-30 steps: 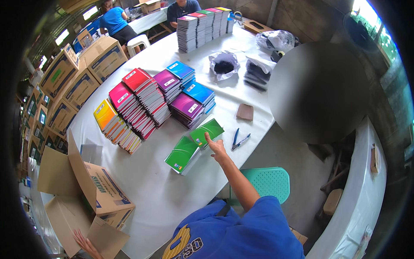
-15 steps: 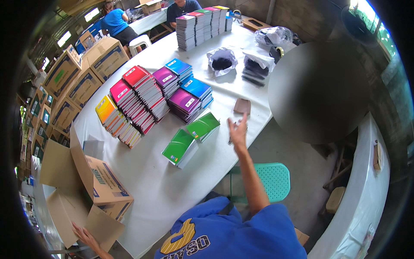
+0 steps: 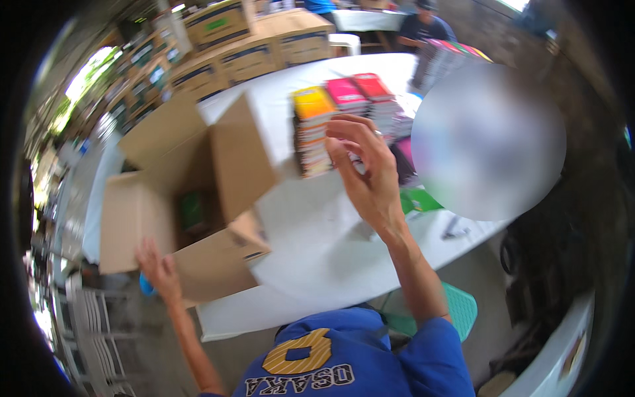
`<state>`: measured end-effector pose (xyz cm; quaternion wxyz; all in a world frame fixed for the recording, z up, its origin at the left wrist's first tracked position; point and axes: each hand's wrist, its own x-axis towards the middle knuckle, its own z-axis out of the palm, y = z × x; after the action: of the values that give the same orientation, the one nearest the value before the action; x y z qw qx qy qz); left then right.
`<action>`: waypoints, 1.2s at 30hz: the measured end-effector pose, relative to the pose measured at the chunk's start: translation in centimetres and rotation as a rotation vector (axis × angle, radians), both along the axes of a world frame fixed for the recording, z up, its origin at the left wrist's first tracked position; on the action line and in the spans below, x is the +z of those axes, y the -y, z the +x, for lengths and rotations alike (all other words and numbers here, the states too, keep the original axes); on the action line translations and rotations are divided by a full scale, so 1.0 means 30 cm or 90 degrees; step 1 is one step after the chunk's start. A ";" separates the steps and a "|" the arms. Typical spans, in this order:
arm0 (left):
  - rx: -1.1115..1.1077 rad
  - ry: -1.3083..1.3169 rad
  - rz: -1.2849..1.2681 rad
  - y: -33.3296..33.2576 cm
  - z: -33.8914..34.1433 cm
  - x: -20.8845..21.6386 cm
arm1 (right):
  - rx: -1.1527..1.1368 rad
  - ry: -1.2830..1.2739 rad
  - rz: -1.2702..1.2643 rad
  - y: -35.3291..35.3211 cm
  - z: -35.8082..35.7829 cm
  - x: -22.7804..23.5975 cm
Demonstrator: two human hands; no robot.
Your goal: The person organizes and stacks small spiral notebooks by hand, uses pliers to trim the wire coils, and then places the notebooks into a cardboard box.
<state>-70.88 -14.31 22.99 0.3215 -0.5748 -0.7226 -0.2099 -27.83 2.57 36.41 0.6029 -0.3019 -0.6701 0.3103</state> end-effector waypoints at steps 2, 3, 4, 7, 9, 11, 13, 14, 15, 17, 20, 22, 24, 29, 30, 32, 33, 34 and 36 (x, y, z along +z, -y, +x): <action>0.018 0.044 -0.013 -0.017 0.049 0.009 | 0.125 0.065 0.054 -0.024 -0.258 0.050; 0.015 0.061 -0.017 -0.013 0.049 0.016 | 0.213 0.132 0.110 -0.035 -0.400 0.071; 0.010 0.079 -0.028 -0.015 0.056 0.030 | 0.266 0.183 0.075 -0.054 -0.550 0.071; 0.003 0.127 -0.048 -0.005 0.079 0.051 | 0.315 0.440 0.001 -0.162 -0.967 -0.082; 0.006 0.146 -0.065 0.021 0.054 0.056 | 0.386 0.683 -0.198 -0.217 -1.212 -0.169; -0.024 0.185 -0.090 0.022 0.045 0.036 | 0.377 0.731 -0.344 -0.275 -1.329 -0.281; -0.046 0.189 -0.105 0.036 0.033 0.044 | 0.399 0.724 -0.384 -0.362 -1.384 -0.460; -0.064 0.197 -0.127 0.046 0.028 0.031 | 0.429 0.719 -0.429 -0.389 -1.402 -0.553; -0.074 0.186 -0.123 0.051 0.016 0.013 | 0.430 0.727 -0.432 -0.401 -1.430 -0.615; -0.084 0.188 -0.131 0.053 0.012 -0.002 | 0.374 0.741 -0.622 -0.401 -1.453 -0.751; -0.084 0.171 -0.153 0.050 0.006 -0.028 | 0.301 0.624 -0.759 -0.374 -1.486 -0.936; -0.079 0.110 -0.121 0.043 0.003 -0.048 | 0.295 0.523 -0.819 -0.371 -1.502 -1.020; -0.068 0.085 -0.129 0.042 -0.009 -0.070 | 0.312 0.463 -0.855 -0.369 -1.527 -1.049; -0.118 0.045 -0.112 0.033 -0.019 -0.062 | 0.473 0.267 -0.964 -0.411 -1.490 -1.103; -0.118 0.043 -0.106 0.033 -0.023 -0.064 | 0.495 0.263 -0.960 -0.403 -1.501 -1.076; -0.120 0.043 -0.106 0.029 -0.029 -0.063 | 0.407 0.365 -0.953 -0.396 -1.517 -1.028; -0.121 0.042 -0.103 0.027 -0.029 -0.061 | 0.405 0.367 -0.952 -0.393 -1.524 -1.017; -0.121 0.044 -0.102 0.024 -0.029 -0.058 | 0.374 0.388 -0.950 -0.384 -1.534 -1.004; -0.124 0.044 -0.103 0.022 -0.031 -0.054 | 0.346 0.412 -0.946 -0.383 -1.536 -0.995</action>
<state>-71.81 -14.96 21.37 0.2273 -0.6590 -0.6884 -0.2006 -73.92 14.06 6.56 -0.0677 -0.5215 -0.4810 0.7015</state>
